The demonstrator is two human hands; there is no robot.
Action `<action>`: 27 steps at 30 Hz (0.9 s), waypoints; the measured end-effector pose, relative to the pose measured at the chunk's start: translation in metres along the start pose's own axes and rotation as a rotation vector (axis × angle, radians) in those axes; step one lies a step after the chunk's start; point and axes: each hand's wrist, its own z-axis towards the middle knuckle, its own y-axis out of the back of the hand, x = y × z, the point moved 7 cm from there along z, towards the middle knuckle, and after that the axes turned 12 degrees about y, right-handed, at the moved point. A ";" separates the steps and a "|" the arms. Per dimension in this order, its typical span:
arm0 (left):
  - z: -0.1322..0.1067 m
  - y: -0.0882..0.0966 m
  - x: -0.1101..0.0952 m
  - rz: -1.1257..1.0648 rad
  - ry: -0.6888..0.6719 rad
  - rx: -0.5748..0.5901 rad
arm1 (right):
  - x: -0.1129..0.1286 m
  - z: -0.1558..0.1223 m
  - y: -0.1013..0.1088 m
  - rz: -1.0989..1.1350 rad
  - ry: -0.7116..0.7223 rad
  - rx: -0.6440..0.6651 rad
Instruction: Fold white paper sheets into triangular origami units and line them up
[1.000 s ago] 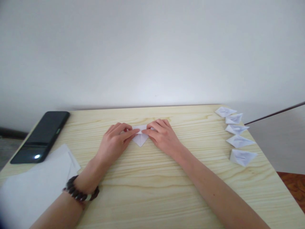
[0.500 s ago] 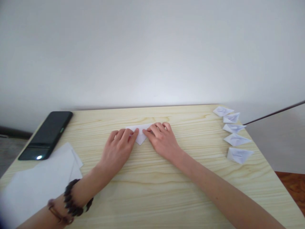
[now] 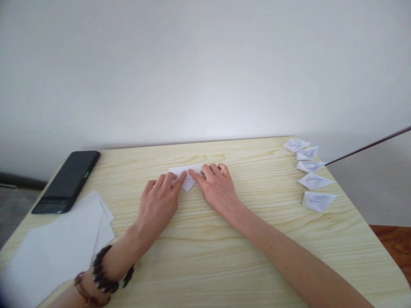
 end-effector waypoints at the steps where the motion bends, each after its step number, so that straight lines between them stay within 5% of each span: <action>1: 0.000 0.000 0.000 -0.002 0.001 -0.003 | 0.001 0.001 -0.001 -0.007 0.006 0.017; 14: -0.013 0.007 0.023 -0.013 0.026 -0.133 | -0.008 -0.005 0.004 0.090 -0.059 -0.071; 23: 0.013 -0.007 0.043 -0.336 0.268 -0.051 | -0.016 -0.001 0.002 0.259 -0.134 -0.090; 27: 0.020 -0.017 0.038 -0.373 0.239 -0.013 | -0.024 -0.003 -0.005 0.341 -0.189 -0.084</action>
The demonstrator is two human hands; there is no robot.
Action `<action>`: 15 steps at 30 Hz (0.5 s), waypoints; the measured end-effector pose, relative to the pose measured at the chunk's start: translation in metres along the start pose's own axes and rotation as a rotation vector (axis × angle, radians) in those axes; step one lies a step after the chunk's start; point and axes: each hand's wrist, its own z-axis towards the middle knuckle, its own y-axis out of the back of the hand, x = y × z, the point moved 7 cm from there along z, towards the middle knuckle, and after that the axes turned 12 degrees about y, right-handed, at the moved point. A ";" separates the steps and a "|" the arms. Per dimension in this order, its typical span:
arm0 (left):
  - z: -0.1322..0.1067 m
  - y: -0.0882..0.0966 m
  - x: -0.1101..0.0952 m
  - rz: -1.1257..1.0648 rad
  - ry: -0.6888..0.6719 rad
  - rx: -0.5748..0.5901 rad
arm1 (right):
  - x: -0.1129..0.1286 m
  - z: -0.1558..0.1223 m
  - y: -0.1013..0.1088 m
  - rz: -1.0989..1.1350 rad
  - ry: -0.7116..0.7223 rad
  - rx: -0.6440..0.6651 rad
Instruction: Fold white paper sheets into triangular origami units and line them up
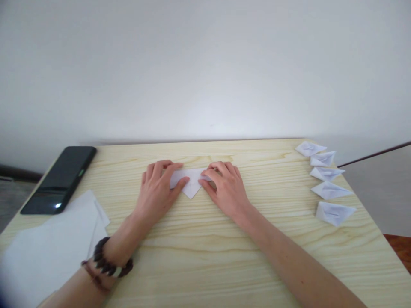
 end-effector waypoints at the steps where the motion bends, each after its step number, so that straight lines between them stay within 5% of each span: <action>1: 0.000 -0.002 -0.001 -0.010 -0.011 0.015 | -0.002 0.000 -0.001 0.008 -0.021 0.006; 8: 0.000 -0.004 -0.005 -0.181 -0.122 0.110 | -0.002 -0.001 -0.006 -0.010 -0.035 0.091; 15: 0.005 -0.003 -0.004 -0.340 -0.087 0.195 | 0.002 0.000 -0.002 0.133 0.030 0.072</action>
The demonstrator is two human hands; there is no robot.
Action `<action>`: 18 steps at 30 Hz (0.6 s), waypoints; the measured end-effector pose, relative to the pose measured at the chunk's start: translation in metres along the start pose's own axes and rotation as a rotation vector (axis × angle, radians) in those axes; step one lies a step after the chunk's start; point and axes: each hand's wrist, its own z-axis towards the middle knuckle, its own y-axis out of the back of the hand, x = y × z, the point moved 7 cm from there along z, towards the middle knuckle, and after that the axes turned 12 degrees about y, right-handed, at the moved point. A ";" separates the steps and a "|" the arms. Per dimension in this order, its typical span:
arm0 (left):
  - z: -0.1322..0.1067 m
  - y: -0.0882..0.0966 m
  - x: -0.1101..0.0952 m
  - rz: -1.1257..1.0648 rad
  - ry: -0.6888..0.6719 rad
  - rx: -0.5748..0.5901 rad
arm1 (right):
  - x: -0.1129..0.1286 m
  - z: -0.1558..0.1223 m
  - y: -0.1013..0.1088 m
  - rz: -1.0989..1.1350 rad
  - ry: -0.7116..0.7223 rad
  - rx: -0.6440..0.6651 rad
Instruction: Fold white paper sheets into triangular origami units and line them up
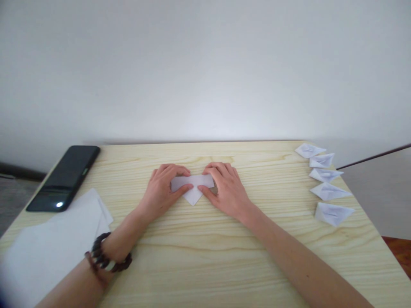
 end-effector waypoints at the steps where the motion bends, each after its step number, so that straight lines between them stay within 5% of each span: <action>1: 0.001 0.000 0.000 -0.036 0.010 0.020 | 0.000 0.000 0.001 0.043 0.003 -0.006; 9: 0.002 -0.002 -0.003 -0.312 0.100 0.181 | -0.011 -0.008 0.004 0.472 -0.113 -0.093; 18: -0.001 -0.008 -0.003 -0.446 0.204 0.168 | -0.007 -0.002 0.005 0.408 -0.160 0.008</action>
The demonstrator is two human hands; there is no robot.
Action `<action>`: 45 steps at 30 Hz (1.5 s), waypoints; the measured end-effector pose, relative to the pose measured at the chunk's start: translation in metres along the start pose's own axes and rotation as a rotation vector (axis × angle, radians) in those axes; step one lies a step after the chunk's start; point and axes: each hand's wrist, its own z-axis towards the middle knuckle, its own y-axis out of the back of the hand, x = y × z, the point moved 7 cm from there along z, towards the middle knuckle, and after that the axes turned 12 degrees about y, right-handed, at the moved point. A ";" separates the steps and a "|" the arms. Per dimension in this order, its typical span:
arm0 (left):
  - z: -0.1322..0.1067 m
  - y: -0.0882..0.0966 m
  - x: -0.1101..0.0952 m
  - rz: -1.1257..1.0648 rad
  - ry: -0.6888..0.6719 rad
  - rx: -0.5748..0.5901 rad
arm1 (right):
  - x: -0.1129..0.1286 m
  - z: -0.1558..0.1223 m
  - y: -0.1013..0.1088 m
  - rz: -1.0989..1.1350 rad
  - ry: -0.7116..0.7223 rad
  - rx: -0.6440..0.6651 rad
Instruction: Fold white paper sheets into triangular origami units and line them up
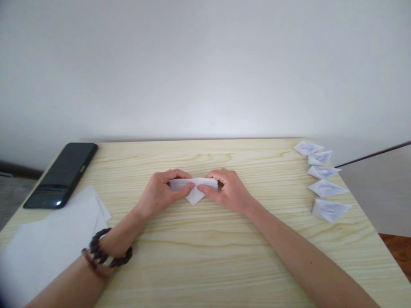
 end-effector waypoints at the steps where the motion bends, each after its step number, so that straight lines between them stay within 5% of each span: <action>1: 0.001 0.000 0.002 -0.023 0.022 0.007 | -0.001 0.000 0.000 0.024 -0.022 -0.003; 14: 0.004 0.004 0.016 -0.231 0.225 0.277 | -0.020 -0.009 0.001 0.332 -0.194 -0.020; 23: 0.002 0.005 0.012 -0.371 0.131 0.483 | -0.026 -0.010 0.002 0.401 -0.222 -0.046; 33: -0.002 0.002 0.001 -0.429 0.029 0.432 | -0.022 -0.009 0.007 0.250 -0.192 -0.133; 45: 0.011 0.011 0.012 -0.376 0.085 0.207 | -0.023 -0.010 0.002 0.356 -0.159 0.010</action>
